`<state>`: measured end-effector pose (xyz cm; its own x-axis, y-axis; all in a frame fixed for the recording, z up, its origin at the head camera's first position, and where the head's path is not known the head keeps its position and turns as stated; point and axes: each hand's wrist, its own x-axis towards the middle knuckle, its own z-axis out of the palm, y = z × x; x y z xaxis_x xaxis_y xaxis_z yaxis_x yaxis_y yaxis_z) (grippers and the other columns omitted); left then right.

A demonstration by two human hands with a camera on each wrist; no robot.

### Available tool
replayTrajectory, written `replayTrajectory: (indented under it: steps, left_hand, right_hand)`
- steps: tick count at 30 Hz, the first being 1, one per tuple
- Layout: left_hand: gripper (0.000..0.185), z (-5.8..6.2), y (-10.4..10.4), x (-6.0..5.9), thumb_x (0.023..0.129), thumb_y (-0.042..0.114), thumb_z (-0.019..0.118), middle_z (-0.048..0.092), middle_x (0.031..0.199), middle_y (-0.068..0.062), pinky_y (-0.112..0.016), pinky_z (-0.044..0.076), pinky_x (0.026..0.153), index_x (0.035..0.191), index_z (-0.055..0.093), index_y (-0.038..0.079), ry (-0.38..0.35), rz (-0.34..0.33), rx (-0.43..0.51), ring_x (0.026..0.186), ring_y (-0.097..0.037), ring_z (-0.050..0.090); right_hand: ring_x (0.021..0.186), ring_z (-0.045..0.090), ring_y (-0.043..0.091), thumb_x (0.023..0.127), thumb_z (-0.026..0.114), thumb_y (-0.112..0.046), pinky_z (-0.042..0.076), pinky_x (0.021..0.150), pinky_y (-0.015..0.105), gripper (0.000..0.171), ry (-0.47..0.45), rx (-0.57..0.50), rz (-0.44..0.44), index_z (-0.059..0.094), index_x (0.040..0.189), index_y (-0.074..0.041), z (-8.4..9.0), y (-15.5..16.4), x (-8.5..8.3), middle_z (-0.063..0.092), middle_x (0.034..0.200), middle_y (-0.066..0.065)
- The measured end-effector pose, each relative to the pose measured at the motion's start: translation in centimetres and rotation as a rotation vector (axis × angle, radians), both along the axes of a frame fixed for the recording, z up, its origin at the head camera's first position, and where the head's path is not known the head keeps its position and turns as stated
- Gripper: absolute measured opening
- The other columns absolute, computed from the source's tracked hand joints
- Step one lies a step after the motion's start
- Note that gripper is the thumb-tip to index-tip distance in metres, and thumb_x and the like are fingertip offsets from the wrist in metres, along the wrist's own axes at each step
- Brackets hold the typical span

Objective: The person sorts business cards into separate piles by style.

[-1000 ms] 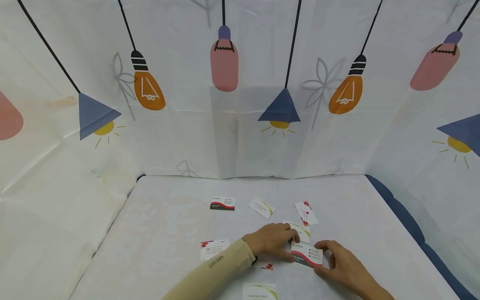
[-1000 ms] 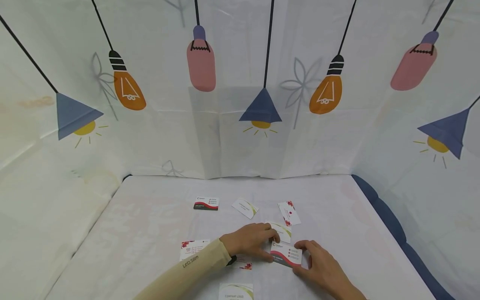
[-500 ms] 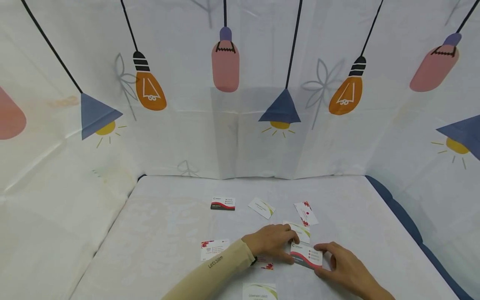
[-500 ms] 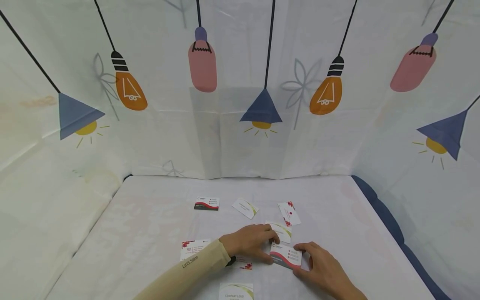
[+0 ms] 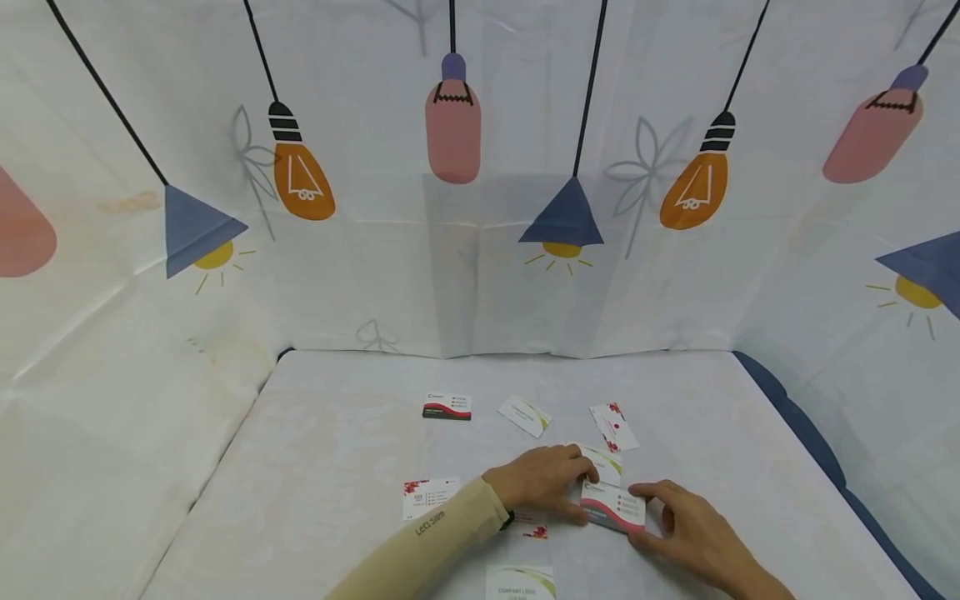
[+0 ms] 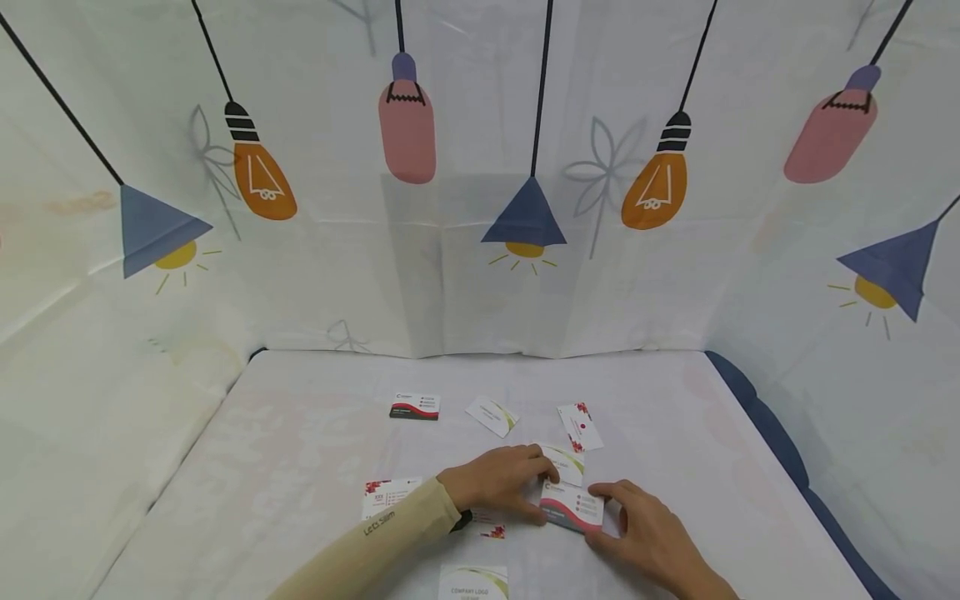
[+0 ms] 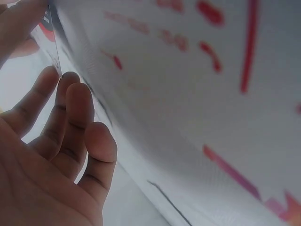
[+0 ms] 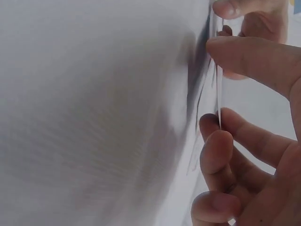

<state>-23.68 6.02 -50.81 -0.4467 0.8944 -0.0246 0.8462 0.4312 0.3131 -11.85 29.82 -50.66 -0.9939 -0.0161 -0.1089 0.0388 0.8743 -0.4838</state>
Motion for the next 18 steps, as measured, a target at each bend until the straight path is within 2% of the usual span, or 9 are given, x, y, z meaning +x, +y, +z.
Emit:
replayTrajectory:
  steps: [9,18]
  left_hand:
    - [0.057,0.1,-0.5,-0.6,0.082,0.054,0.081,0.054,0.111,0.013,-0.012,0.039,0.079,0.128,0.064,0.025,0.046,-0.004,0.060,0.089,0.002,0.048]
    - [0.057,0.2,-1.3,-1.2,0.082,0.052,0.081,0.056,0.116,0.014,-0.014,0.042,0.084,0.131,0.064,0.029,0.028,0.066,0.068,0.094,0.002,0.050]
  right_hand:
    - [0.064,0.045,0.003,0.074,0.087,-0.051,0.040,0.054,0.022,0.060,0.106,0.022,0.049,0.070,0.124,-0.022,0.2,0.1,-0.5,0.052,0.084,-0.010]
    - [0.066,0.045,0.002,0.074,0.087,-0.053,0.038,0.054,0.021,0.061,0.195,0.031,0.076,0.071,0.124,-0.023,0.3,-0.5,-1.3,0.057,0.093,-0.011]
